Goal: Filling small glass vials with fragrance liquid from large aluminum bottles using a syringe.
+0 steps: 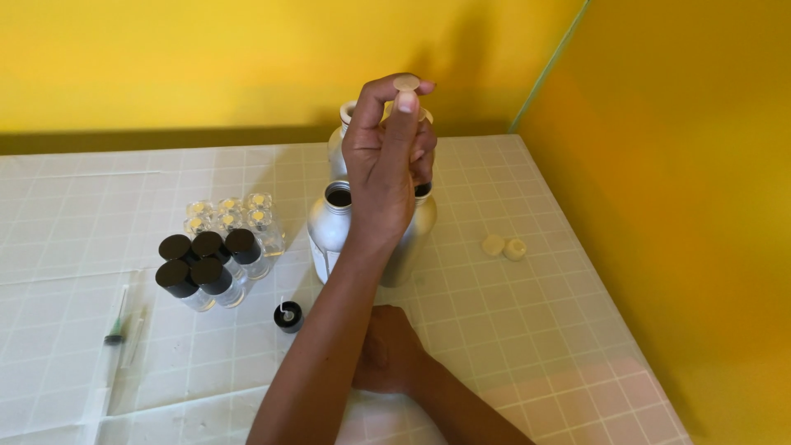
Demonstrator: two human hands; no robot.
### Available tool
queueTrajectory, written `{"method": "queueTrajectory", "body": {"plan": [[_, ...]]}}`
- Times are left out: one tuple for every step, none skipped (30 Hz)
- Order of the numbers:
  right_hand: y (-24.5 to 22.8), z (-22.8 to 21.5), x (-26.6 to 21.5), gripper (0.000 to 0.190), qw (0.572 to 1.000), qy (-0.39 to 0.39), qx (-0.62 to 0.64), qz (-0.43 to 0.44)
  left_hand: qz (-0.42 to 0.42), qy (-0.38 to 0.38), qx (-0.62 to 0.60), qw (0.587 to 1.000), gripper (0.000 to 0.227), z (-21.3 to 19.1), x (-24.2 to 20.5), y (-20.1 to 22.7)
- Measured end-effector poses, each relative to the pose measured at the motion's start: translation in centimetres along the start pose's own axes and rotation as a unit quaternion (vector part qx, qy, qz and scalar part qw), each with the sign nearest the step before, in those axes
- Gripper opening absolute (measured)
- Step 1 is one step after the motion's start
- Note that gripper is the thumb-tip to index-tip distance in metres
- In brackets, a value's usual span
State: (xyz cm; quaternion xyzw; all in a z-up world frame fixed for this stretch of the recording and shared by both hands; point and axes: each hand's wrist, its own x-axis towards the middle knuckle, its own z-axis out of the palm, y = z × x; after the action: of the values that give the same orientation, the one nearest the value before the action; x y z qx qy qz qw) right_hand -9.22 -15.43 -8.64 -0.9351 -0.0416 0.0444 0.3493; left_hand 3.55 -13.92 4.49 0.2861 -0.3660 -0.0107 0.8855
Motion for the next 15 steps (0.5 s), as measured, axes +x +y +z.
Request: {"method": "queueTrajectory", "body": {"plan": [[0.24, 0.1, -0.05, 0.03, 1.0, 0.0, 0.0, 0.0, 0.0, 0.0, 0.0, 1.0, 0.019, 0.05, -0.01, -0.01], [0.5, 0.2, -0.12, 0.03, 0.999, 0.014, 0.029, -0.019, -0.002, 0.013, 0.014, 1.0, 0.022, 0.11, -0.02, -0.03], [0.77, 0.3, -0.17, 0.032, 0.997, 0.029, 0.058, -0.038, -0.003, 0.026, 0.028, 0.999, 0.025, 0.17, -0.03, -0.06], [0.82, 0.36, -0.18, 0.032, 0.997, 0.029, 0.058, -0.038, -0.003, 0.027, 0.028, 0.999, 0.025, 0.19, -0.04, -0.09], [0.88, 0.41, -0.17, 0.03, 0.996, 0.038, 0.055, -0.053, 0.003, 0.031, 0.027, 0.999, 0.025, 0.2, -0.05, -0.12], [0.94, 0.44, -0.17, 0.028, 0.995, 0.048, 0.053, -0.069, 0.009, 0.034, 0.027, 0.999, 0.026, 0.23, -0.05, -0.15], [0.87, 0.42, -0.16, 0.028, 0.995, 0.047, 0.053, -0.068, 0.008, 0.035, 0.027, 0.999, 0.026, 0.22, -0.05, -0.19], [0.82, 0.39, -0.11, 0.03, 0.997, 0.037, 0.036, -0.054, 0.015, 0.034, 0.031, 0.999, 0.025, 0.19, -0.04, -0.23], [0.76, 0.36, -0.08, 0.032, 0.999, 0.027, 0.018, -0.04, 0.023, 0.033, 0.035, 0.999, 0.025, 0.17, -0.04, -0.25], [0.76, 0.4, -0.08, 0.032, 0.999, 0.027, 0.019, -0.039, 0.022, 0.033, 0.035, 0.999, 0.025, 0.14, -0.04, -0.3], [0.76, 0.43, -0.08, 0.031, 0.998, 0.034, 0.019, -0.051, 0.031, 0.028, 0.028, 0.999, 0.026, 0.11, -0.03, -0.36], [0.75, 0.43, -0.08, 0.031, 0.997, 0.041, 0.019, -0.061, 0.04, 0.024, 0.02, 0.999, 0.026, 0.07, 0.0, -0.42], [0.69, 0.4, -0.07, 0.031, 0.997, 0.04, 0.019, -0.061, 0.039, 0.024, 0.02, 0.999, 0.026, 0.07, 0.01, -0.46], [0.65, 0.38, -0.07, 0.03, 0.998, 0.034, 0.024, -0.044, 0.042, 0.026, 0.023, 0.999, 0.027, 0.06, 0.01, -0.47], [0.59, 0.37, -0.08, 0.028, 0.999, 0.028, 0.029, -0.026, 0.045, 0.028, 0.026, 0.998, 0.027, 0.05, 0.0, -0.48]]}}
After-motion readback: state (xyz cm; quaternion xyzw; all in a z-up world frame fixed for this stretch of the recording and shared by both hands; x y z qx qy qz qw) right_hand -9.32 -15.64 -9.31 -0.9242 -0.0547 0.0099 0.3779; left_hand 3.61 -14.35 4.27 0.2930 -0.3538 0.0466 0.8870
